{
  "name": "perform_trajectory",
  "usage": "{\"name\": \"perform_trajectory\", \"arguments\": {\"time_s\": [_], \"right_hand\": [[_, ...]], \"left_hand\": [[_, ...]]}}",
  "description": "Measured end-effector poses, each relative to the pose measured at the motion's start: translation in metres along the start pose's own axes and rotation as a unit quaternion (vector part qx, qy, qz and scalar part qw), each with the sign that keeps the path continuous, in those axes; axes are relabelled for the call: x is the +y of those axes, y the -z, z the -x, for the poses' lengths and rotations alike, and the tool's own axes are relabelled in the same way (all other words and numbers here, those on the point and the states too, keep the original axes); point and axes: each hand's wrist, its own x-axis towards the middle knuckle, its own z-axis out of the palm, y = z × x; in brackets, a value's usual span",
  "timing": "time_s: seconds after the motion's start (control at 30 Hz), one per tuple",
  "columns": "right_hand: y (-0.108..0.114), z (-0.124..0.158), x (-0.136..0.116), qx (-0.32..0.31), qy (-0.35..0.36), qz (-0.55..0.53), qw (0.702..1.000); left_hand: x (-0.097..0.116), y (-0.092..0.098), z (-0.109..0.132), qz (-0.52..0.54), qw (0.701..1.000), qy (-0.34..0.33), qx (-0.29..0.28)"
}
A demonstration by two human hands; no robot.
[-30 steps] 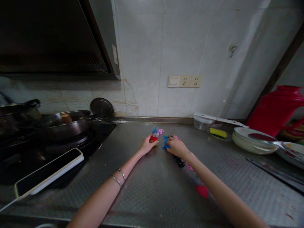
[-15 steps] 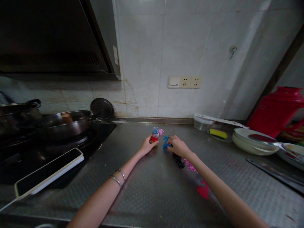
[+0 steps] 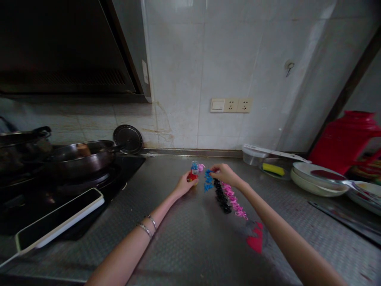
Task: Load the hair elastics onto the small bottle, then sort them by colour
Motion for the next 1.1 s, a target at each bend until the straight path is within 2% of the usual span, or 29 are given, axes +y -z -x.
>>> {"name": "perform_trajectory", "arguments": {"time_s": [0.13,0.27,0.43,0.63,0.8,0.97,1.1], "right_hand": [[0.015,-0.023,-0.008,0.008,0.019,0.005,1.0],[0.022,-0.045,-0.021,-0.013,0.051,0.027,0.998],[0.024,-0.06,-0.042,-0.055,0.073,0.131,0.987],[0.02,-0.068,-0.057,-0.091,0.131,0.261,0.952],[0.016,-0.066,-0.069,-0.117,0.163,0.306,0.931],[0.015,-0.065,-0.074,-0.126,0.187,0.306,0.925],[0.015,-0.068,-0.071,-0.131,0.182,0.263,0.938]], "left_hand": [[0.001,0.0,0.0,-0.001,1.0,-0.001,-0.003],[0.004,0.001,0.001,-0.008,1.0,-0.001,-0.002],[0.005,0.001,0.003,-0.022,1.0,-0.009,-0.007],[0.005,0.001,0.003,-0.016,1.0,-0.013,-0.007],[0.001,0.0,0.002,0.002,1.0,-0.015,-0.008],[-0.002,0.0,0.0,0.003,1.0,-0.024,-0.005],[-0.003,-0.001,0.001,0.003,1.0,-0.018,-0.005]]}}
